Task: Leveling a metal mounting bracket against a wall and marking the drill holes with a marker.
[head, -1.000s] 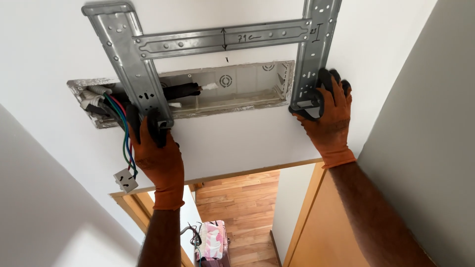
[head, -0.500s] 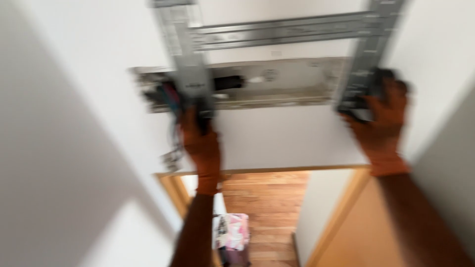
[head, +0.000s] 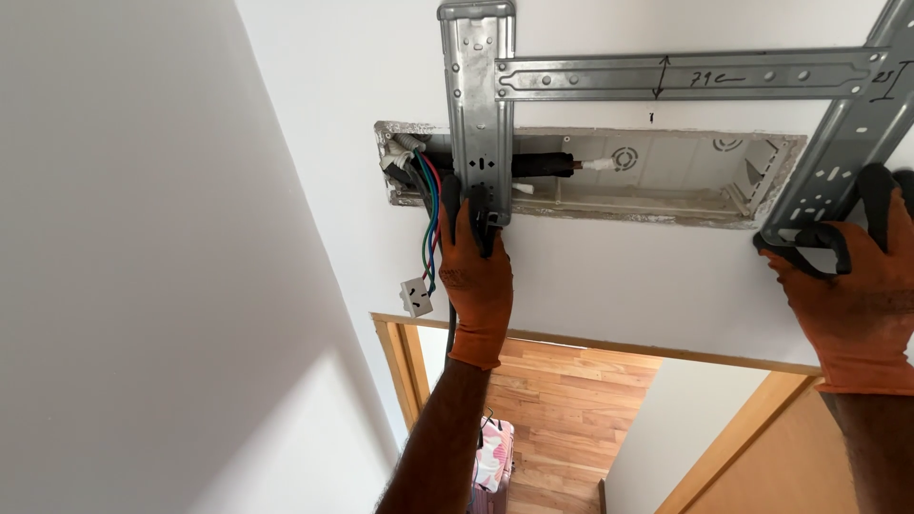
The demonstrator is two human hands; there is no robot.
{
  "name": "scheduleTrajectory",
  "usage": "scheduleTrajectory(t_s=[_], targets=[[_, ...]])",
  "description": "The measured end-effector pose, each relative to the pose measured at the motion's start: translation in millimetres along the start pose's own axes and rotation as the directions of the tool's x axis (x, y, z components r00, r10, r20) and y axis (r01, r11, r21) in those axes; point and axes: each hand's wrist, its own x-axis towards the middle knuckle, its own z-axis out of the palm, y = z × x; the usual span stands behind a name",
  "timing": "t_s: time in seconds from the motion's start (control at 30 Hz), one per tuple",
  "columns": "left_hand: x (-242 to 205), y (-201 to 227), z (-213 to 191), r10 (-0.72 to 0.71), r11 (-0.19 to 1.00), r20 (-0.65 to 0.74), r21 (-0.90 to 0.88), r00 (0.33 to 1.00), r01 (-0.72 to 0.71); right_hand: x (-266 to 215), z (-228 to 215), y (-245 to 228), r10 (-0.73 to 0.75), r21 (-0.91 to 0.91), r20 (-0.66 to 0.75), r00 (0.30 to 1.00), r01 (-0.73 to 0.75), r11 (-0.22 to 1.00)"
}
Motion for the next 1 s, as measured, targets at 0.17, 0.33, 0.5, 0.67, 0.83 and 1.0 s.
scheduleTrajectory(t_s=[0.17,0.33,0.5,0.67,0.83,1.0], targets=[[-2.1,-0.3,4.9,-0.008,0.994,0.021,0.111,1.0,0.006,-0.8,-0.2,4.2,-0.062,-0.127,-0.037,0.997,0.057,0.99],[-5.0,0.6,6.6,0.032,0.981,0.015,0.189,0.999,-0.034,7.8,-14.9,-22.9,-0.011,-0.057,-0.022,1.0,0.01,0.998],[-7.1,-0.2,9.0,0.149,0.941,-0.01,0.308,0.989,-0.138,2.9,2.5,5.1,0.011,-0.033,-0.024,1.0,-0.011,0.999],[-5.6,2.2,6.6,0.133,0.927,0.017,0.352,0.991,-0.131,1.3,9.5,25.3,-0.203,-0.326,-0.132,0.97,0.151,0.933],[-6.5,-3.5,7.0,0.126,0.927,0.03,0.351,0.992,-0.129,0.0,11.3,25.2,-0.189,-0.308,-0.122,0.974,0.144,0.94],[-3.4,-5.7,12.0,0.036,0.917,0.044,0.397,0.998,-0.051,18.8,-7.2,1.6,-0.292,-0.222,-0.188,0.938,0.249,0.943]])
